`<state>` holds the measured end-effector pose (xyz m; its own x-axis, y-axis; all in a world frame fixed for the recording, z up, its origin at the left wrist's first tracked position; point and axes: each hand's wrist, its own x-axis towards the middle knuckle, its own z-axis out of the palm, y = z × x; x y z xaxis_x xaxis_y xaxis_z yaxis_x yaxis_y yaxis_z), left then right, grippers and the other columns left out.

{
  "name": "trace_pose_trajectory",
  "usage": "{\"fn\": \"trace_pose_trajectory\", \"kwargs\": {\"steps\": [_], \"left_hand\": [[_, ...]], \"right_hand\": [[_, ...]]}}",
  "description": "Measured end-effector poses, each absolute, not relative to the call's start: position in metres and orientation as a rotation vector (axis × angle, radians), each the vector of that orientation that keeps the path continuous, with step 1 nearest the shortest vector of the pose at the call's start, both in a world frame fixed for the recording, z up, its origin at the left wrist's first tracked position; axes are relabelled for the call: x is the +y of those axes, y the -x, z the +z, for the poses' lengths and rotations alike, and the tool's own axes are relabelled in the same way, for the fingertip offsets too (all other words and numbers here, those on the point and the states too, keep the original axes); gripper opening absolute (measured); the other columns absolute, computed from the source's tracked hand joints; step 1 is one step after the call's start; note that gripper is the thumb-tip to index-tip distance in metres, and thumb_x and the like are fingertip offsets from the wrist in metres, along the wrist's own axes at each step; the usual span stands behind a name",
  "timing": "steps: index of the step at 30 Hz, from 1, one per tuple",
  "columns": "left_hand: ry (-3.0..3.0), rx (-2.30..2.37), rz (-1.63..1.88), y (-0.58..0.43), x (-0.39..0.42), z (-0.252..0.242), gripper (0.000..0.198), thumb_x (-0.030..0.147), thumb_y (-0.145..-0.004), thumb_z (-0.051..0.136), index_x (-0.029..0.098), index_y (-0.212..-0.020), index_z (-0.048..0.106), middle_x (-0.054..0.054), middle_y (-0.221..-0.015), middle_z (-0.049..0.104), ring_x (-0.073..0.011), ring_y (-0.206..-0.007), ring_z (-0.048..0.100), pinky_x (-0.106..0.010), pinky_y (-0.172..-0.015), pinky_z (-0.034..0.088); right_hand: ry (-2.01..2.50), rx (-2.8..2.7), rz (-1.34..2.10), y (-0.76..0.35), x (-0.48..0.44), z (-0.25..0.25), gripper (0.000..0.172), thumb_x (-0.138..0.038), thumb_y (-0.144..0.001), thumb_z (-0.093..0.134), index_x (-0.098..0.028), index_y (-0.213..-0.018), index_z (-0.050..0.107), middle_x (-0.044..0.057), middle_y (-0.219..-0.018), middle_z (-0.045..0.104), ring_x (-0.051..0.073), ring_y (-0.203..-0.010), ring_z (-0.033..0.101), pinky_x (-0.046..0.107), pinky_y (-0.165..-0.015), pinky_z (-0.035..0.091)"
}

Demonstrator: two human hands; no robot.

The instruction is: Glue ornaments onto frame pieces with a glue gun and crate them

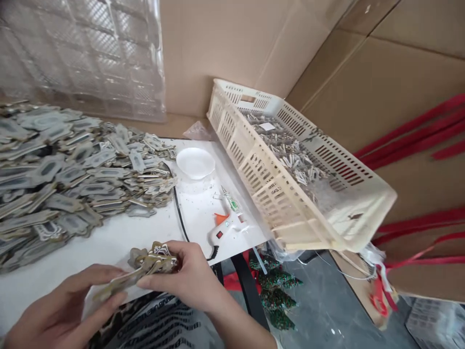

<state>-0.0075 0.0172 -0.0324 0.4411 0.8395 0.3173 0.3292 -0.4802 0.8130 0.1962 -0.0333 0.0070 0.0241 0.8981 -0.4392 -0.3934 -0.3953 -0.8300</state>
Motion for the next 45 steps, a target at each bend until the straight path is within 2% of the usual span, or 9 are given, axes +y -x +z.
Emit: {"fn": "trace_pose_trajectory", "kwargs": {"steps": [6, 10, 13, 19, 25, 30, 35, 41, 45], "left_hand": [[-2.035, 1.232, 0.955, 0.007, 0.032, -0.016, 0.032, 0.064, -0.088, 0.066, 0.034, -0.092, 0.077, 0.007, -0.085, 0.081, -0.0149, -0.066, 0.075, -0.018, -0.059, 0.058], [-2.034, 1.391, 0.911, 0.015, 0.042, -0.013, 0.043, 0.071, -0.084, 0.065, 0.034, -0.102, 0.075, 0.008, -0.065, 0.074, -0.0135, -0.049, 0.066, -0.02, -0.043, 0.05], [-2.108, 1.335, 0.83, 0.015, 0.047, -0.013, 0.044, 0.073, -0.085, 0.062, 0.032, -0.097, 0.073, 0.006, -0.071, 0.076, -0.0143, -0.053, 0.068, -0.021, -0.047, 0.051], [-2.474, 1.223, 0.773, 0.004, 0.05, -0.014, 0.04, 0.056, -0.101, 0.044, 0.028, -0.099, 0.072, 0.001, -0.063, 0.069, -0.0195, -0.055, 0.066, -0.031, -0.051, 0.048], [-2.578, 1.172, 0.85, 0.005, 0.048, -0.014, 0.028, 0.043, -0.102, 0.05, 0.025, -0.111, 0.068, -0.005, -0.112, 0.074, -0.024, -0.096, 0.072, -0.036, -0.086, 0.054], [-2.6, 1.003, 0.835, 0.007, 0.043, -0.012, 0.02, 0.033, -0.102, 0.054, 0.026, -0.115, 0.068, -0.004, -0.113, 0.072, -0.0201, -0.092, 0.068, -0.034, -0.083, 0.052], [-2.616, 0.916, 0.8, 0.003, 0.038, -0.015, 0.021, 0.026, -0.1, 0.056, 0.028, -0.115, 0.07, -0.003, -0.117, 0.072, -0.0208, -0.09, 0.063, -0.035, -0.079, 0.051], [-2.699, 0.815, 0.758, -0.006, 0.038, -0.02, 0.02, 0.024, -0.099, 0.057, 0.027, -0.112, 0.072, -0.005, -0.118, 0.07, -0.0229, -0.091, 0.058, -0.038, -0.08, 0.047], [-2.728, 0.795, 0.752, -0.008, 0.039, -0.021, 0.018, 0.028, -0.1, 0.057, 0.026, -0.11, 0.072, -0.006, -0.116, 0.071, -0.0239, -0.091, 0.057, -0.039, -0.08, 0.045]], "right_hand": [[1.387, -0.701, 1.517, -0.196, -0.03, -0.005, 0.049, -0.048, -0.053, 0.097, -0.021, -0.085, 0.072, -0.002, -0.079, 0.066, 0.015, -0.071, 0.055, 0.028, -0.069, 0.045], [1.591, -0.951, 1.327, -0.198, -0.03, -0.006, 0.034, -0.046, -0.073, 0.085, -0.021, -0.086, 0.066, -0.002, -0.077, 0.065, 0.015, -0.071, 0.054, 0.027, -0.064, 0.041], [1.767, -1.159, 1.216, -0.2, -0.029, -0.002, 0.023, -0.037, -0.079, 0.079, -0.021, -0.083, 0.063, -0.003, -0.072, 0.063, 0.015, -0.067, 0.053, 0.027, -0.061, 0.037], [1.758, -1.401, 1.076, -0.2, -0.025, 0.001, 0.017, -0.026, -0.084, 0.08, -0.023, -0.099, 0.072, 0.003, -0.095, 0.072, 0.021, -0.089, 0.065, 0.03, -0.078, 0.047], [1.692, -1.462, 1.13, -0.199, -0.021, -0.002, 0.029, -0.024, -0.086, 0.079, -0.021, -0.114, 0.073, 0.007, -0.105, 0.071, 0.023, -0.101, 0.068, 0.035, -0.089, 0.052], [1.733, -1.258, 1.17, -0.198, -0.025, -0.009, 0.064, -0.029, -0.084, 0.078, -0.021, -0.143, 0.057, 0.013, -0.124, 0.071, 0.03, -0.115, 0.067, 0.044, -0.097, 0.053], [1.707, -1.107, 1.199, -0.203, -0.035, -0.01, 0.057, -0.033, -0.088, 0.07, -0.021, -0.14, 0.053, 0.009, -0.106, 0.074, 0.023, -0.081, 0.073, 0.037, -0.073, 0.058], [1.856, -1.305, 0.777, -0.207, -0.048, -0.007, 0.038, -0.034, -0.095, 0.061, -0.017, -0.13, 0.061, 0.013, -0.108, 0.079, 0.029, -0.097, 0.077, 0.042, -0.083, 0.063], [1.898, -1.548, 0.472, -0.207, -0.049, -0.007, 0.037, -0.032, -0.102, 0.053, -0.011, -0.131, 0.063, 0.015, -0.106, 0.079, 0.029, -0.09, 0.079, 0.042, -0.073, 0.065]]}}
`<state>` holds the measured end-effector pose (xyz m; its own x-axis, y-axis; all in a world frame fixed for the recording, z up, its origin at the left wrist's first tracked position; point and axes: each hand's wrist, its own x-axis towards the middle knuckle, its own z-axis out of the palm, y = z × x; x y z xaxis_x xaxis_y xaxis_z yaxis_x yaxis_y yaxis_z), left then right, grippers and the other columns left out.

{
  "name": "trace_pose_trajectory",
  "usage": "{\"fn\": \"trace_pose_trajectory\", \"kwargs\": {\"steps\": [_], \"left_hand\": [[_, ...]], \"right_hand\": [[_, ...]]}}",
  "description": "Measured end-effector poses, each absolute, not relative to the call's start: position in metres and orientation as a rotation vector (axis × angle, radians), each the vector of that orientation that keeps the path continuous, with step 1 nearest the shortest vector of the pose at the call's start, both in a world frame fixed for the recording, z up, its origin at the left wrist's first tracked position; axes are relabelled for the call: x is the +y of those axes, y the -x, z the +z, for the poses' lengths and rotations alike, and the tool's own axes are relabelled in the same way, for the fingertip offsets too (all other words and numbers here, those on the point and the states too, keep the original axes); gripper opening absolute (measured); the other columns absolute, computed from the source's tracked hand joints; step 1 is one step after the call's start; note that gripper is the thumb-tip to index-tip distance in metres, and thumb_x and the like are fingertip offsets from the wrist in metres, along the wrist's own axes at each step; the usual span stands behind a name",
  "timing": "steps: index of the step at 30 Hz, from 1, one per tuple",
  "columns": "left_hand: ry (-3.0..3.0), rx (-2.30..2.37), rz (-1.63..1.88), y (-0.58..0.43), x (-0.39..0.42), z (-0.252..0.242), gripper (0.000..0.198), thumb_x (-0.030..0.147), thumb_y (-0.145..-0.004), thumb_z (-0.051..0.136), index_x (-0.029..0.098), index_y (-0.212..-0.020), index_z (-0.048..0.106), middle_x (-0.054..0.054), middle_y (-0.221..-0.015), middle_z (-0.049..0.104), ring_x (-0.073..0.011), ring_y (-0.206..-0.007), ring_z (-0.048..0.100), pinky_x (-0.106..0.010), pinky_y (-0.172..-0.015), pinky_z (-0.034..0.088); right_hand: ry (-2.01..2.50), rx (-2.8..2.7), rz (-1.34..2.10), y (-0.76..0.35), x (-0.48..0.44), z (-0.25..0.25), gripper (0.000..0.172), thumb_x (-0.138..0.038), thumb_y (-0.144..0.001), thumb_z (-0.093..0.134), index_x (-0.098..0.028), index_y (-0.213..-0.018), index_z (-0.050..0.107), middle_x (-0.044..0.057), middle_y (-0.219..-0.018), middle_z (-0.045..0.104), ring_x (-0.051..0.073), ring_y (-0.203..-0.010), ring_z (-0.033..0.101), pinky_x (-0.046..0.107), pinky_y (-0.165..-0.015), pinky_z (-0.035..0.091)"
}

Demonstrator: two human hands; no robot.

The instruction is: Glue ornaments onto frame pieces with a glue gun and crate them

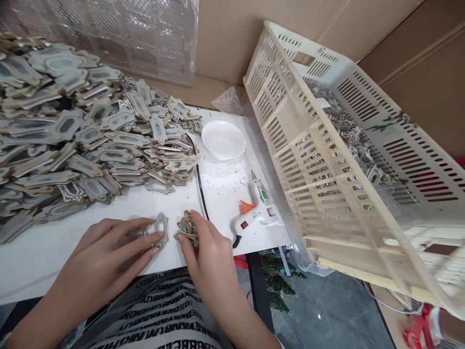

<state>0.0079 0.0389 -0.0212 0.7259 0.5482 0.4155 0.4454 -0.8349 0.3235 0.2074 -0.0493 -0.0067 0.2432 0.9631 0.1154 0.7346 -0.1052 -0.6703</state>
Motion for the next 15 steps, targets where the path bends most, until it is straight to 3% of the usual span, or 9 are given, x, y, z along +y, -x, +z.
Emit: {"fn": "trace_pose_trajectory", "kwargs": {"steps": [9, 15], "left_hand": [[-2.681, 0.874, 0.736, 0.0, 0.039, -0.021, 0.011, 0.031, -0.101, 0.059, 0.025, -0.103, 0.068, -0.003, -0.111, 0.072, -0.0225, -0.091, 0.06, -0.04, -0.082, 0.046], [-2.731, 0.798, 0.793, -0.016, 0.032, -0.015, 0.022, 0.027, -0.101, 0.057, 0.018, -0.12, 0.065, -0.008, -0.115, 0.071, -0.0235, -0.093, 0.06, -0.04, -0.083, 0.045]], "right_hand": [[1.888, -1.656, 0.235, -0.2, -0.045, -0.011, 0.037, -0.037, -0.107, 0.046, -0.011, -0.121, 0.068, 0.013, -0.098, 0.072, 0.023, -0.079, 0.076, 0.034, -0.059, 0.064], [1.887, -1.684, 0.166, -0.197, -0.048, -0.011, 0.029, -0.032, -0.107, 0.047, -0.012, -0.115, 0.067, 0.01, -0.09, 0.072, 0.023, -0.072, 0.075, 0.036, -0.059, 0.063]]}}
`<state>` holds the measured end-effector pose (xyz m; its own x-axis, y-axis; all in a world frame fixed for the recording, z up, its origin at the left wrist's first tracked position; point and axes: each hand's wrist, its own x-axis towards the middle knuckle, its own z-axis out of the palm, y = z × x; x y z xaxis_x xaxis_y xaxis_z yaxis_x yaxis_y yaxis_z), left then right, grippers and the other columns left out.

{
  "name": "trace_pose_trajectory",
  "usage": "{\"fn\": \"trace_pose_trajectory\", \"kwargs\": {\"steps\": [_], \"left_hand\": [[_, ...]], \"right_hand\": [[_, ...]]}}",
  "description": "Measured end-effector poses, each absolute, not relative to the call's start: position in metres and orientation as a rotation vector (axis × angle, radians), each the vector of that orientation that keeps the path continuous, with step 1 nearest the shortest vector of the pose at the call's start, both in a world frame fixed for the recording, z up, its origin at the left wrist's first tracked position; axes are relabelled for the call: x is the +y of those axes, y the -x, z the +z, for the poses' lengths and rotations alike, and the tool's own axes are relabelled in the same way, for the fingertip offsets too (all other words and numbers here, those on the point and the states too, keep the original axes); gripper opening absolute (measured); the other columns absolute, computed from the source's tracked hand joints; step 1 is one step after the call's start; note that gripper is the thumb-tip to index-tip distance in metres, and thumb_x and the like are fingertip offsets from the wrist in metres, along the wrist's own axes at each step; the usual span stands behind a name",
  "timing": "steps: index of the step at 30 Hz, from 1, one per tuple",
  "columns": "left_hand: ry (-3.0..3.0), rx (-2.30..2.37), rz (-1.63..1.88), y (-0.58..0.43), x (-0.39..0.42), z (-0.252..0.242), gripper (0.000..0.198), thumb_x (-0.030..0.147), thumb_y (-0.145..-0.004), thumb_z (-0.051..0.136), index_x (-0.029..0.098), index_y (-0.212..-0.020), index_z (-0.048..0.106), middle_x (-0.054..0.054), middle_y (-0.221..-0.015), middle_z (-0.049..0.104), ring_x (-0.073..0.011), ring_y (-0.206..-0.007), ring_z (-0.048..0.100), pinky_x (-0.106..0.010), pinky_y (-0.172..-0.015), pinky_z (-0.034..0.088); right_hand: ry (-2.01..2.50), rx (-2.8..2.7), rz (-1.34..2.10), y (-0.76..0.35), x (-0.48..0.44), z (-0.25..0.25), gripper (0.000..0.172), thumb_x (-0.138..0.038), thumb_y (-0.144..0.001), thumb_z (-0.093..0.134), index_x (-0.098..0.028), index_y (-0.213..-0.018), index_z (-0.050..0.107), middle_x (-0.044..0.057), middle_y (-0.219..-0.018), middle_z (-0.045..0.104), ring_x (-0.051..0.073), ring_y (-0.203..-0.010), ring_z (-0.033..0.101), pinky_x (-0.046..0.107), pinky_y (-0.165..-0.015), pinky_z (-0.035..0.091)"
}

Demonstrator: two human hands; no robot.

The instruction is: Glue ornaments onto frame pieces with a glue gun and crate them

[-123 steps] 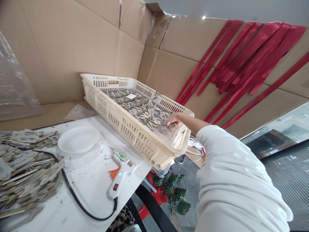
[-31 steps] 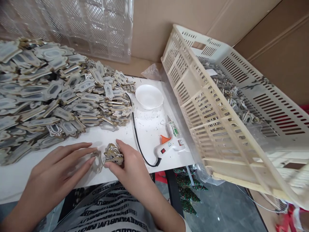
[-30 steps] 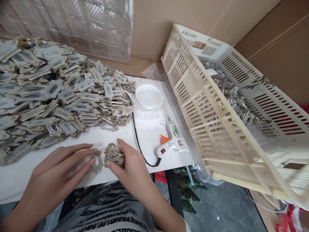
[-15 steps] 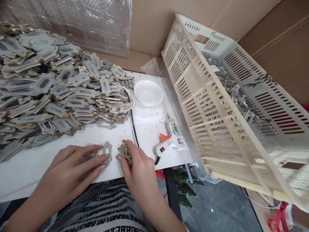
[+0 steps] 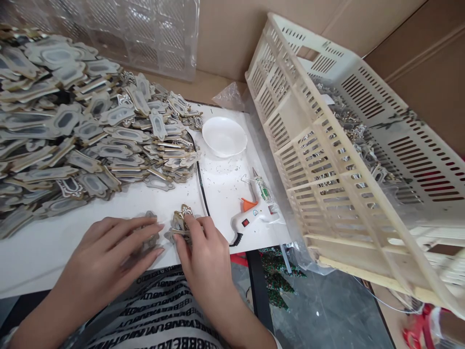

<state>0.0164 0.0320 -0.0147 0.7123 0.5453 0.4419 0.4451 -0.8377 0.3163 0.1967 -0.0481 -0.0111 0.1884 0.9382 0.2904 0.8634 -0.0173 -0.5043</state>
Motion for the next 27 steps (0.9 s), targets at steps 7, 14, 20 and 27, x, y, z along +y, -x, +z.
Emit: {"fn": "trace_pose_trajectory", "kwargs": {"steps": [7, 14, 20, 27], "left_hand": [[-2.762, 0.656, 0.817, -0.034, 0.027, -0.016, 0.024, 0.012, -0.098, 0.055, 0.02, -0.115, 0.07, -0.004, -0.112, 0.074, -0.022, -0.088, 0.058, -0.038, -0.081, 0.043], [-2.716, 0.663, 0.81, -0.03, 0.031, -0.017, 0.022, 0.012, -0.098, 0.059, 0.016, -0.118, 0.067, -0.003, -0.103, 0.076, -0.0209, -0.087, 0.057, -0.038, -0.08, 0.041], [-2.677, 0.607, 0.713, -0.007, 0.042, -0.009, 0.024, 0.015, -0.101, 0.054, 0.022, -0.12, 0.066, -0.001, -0.112, 0.074, -0.0203, -0.097, 0.058, -0.035, -0.087, 0.041], [-2.74, 0.516, 0.577, -0.01, 0.038, -0.013, 0.033, 0.008, -0.099, 0.044, 0.025, -0.113, 0.067, 0.0, -0.111, 0.075, -0.0236, -0.103, 0.058, -0.041, -0.095, 0.039]], "right_hand": [[1.769, -1.611, 0.271, -0.2, -0.053, -0.01, 0.022, -0.014, -0.101, 0.052, -0.013, -0.116, 0.067, 0.009, -0.095, 0.076, 0.019, -0.081, 0.076, 0.028, -0.068, 0.063], [1.761, -1.691, 0.204, -0.206, -0.06, -0.011, 0.024, -0.01, -0.1, 0.05, -0.015, -0.113, 0.07, 0.009, -0.102, 0.076, 0.021, -0.091, 0.073, 0.034, -0.08, 0.063], [1.809, -1.723, 0.114, -0.205, -0.061, -0.015, 0.022, -0.016, -0.102, 0.052, -0.013, -0.116, 0.069, 0.01, -0.103, 0.075, 0.022, -0.09, 0.07, 0.035, -0.078, 0.061], [1.907, -1.725, -0.007, -0.199, -0.052, -0.018, 0.023, -0.021, -0.105, 0.049, -0.015, -0.112, 0.07, 0.009, -0.093, 0.074, 0.023, -0.08, 0.065, 0.035, -0.07, 0.056]]}}
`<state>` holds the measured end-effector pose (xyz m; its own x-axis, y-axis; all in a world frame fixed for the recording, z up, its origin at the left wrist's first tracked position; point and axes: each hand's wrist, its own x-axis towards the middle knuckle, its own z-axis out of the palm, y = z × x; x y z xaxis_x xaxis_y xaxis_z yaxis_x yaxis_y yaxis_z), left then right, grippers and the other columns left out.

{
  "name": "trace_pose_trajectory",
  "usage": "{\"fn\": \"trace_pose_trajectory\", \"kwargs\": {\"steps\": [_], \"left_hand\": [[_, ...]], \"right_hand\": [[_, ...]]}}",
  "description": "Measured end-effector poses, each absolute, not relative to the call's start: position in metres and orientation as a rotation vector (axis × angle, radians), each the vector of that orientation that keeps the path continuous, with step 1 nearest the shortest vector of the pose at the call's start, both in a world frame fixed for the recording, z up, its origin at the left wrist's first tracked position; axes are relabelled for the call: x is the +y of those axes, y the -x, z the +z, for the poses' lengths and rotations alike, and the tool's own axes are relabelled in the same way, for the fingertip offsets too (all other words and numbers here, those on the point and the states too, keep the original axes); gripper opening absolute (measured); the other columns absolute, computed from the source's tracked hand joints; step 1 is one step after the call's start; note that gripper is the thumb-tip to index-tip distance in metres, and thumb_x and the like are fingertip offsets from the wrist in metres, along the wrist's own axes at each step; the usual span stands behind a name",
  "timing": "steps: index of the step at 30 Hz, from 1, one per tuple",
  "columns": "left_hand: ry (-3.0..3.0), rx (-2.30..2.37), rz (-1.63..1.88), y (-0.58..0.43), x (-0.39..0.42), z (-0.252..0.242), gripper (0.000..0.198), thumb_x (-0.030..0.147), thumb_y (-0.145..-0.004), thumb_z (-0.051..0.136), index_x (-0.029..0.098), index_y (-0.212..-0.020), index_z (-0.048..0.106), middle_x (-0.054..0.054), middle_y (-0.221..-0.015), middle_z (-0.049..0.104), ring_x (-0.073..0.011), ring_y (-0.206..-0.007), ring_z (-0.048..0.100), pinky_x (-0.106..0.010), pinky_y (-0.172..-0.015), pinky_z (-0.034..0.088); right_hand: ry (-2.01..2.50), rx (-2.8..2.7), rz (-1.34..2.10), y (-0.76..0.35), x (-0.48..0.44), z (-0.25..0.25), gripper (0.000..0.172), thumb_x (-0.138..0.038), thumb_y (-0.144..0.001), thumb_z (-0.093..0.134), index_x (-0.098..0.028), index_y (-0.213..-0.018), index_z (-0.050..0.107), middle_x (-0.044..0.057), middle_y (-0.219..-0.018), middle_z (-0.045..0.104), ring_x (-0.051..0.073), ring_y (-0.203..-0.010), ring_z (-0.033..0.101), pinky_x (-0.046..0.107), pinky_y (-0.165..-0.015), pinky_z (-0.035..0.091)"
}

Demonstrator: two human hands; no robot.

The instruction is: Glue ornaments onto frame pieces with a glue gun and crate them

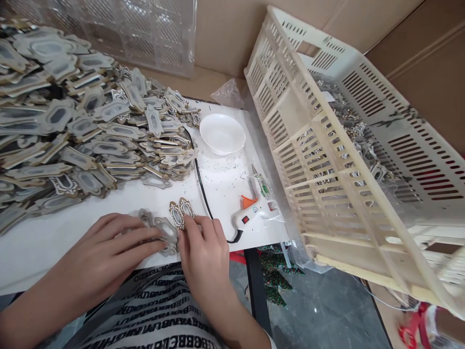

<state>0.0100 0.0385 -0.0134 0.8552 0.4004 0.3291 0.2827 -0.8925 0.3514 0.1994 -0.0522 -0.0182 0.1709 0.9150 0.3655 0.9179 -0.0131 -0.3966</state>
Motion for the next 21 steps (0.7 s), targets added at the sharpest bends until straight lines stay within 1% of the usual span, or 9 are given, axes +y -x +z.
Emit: {"fn": "trace_pose_trajectory", "kwargs": {"steps": [4, 6, 10, 12, 17, 21], "left_hand": [[-2.788, 0.476, 0.576, -0.019, 0.038, -0.011, 0.04, 0.0, -0.091, 0.041, 0.024, -0.11, 0.066, 0.0, -0.109, 0.075, -0.0235, -0.108, 0.057, -0.043, -0.102, 0.037], [-2.813, 0.453, 0.594, -0.023, 0.04, -0.008, 0.04, -0.001, -0.088, 0.04, 0.023, -0.106, 0.066, 0.0, -0.106, 0.075, -0.0239, -0.107, 0.058, -0.043, -0.104, 0.036], [-2.852, 0.436, 0.602, -0.031, 0.042, -0.004, 0.036, -0.001, -0.086, 0.044, 0.023, -0.101, 0.068, 0.0, -0.099, 0.075, -0.0236, -0.101, 0.059, -0.042, -0.1, 0.038], [-2.871, 0.443, 0.595, -0.035, 0.043, -0.002, 0.038, -0.003, -0.085, 0.044, 0.022, -0.1, 0.068, 0.0, -0.098, 0.075, -0.0234, -0.1, 0.06, -0.042, -0.099, 0.039], [-2.885, 0.432, 0.578, -0.039, 0.046, -0.001, 0.04, -0.006, -0.083, 0.04, 0.02, -0.098, 0.067, -0.001, -0.098, 0.075, -0.0246, -0.1, 0.06, -0.044, -0.098, 0.038], [-2.808, 0.398, 0.561, -0.033, 0.047, 0.0, 0.037, -0.003, -0.086, 0.044, 0.022, -0.102, 0.066, 0.0, -0.102, 0.075, -0.0228, -0.098, 0.06, -0.041, -0.097, 0.039]], "right_hand": [[1.962, -1.732, -0.055, -0.197, -0.049, -0.018, 0.019, -0.017, -0.101, 0.053, -0.017, -0.108, 0.071, 0.008, -0.09, 0.073, 0.023, -0.077, 0.063, 0.035, -0.067, 0.052], [1.969, -1.721, -0.085, -0.196, -0.047, -0.019, 0.017, -0.017, -0.1, 0.055, -0.018, -0.105, 0.071, 0.007, -0.089, 0.073, 0.023, -0.077, 0.063, 0.035, -0.067, 0.051], [1.916, -1.67, -0.102, -0.195, -0.046, -0.02, 0.016, -0.015, -0.1, 0.054, -0.019, -0.1, 0.069, 0.006, -0.092, 0.075, 0.021, -0.078, 0.063, 0.034, -0.069, 0.051], [1.882, -1.651, -0.103, -0.194, -0.047, -0.021, 0.016, -0.012, -0.1, 0.053, -0.019, -0.098, 0.068, 0.005, -0.088, 0.075, 0.02, -0.077, 0.063, 0.033, -0.069, 0.051], [1.872, -1.628, -0.186, -0.195, -0.049, -0.025, 0.018, -0.009, -0.099, 0.054, -0.02, -0.092, 0.066, 0.003, -0.08, 0.073, 0.019, -0.071, 0.059, 0.032, -0.064, 0.048], [1.901, -1.648, -0.279, -0.197, -0.051, -0.027, 0.025, -0.009, -0.1, 0.051, -0.021, -0.085, 0.068, 0.005, -0.078, 0.071, 0.019, -0.068, 0.056, 0.031, -0.062, 0.046]]}}
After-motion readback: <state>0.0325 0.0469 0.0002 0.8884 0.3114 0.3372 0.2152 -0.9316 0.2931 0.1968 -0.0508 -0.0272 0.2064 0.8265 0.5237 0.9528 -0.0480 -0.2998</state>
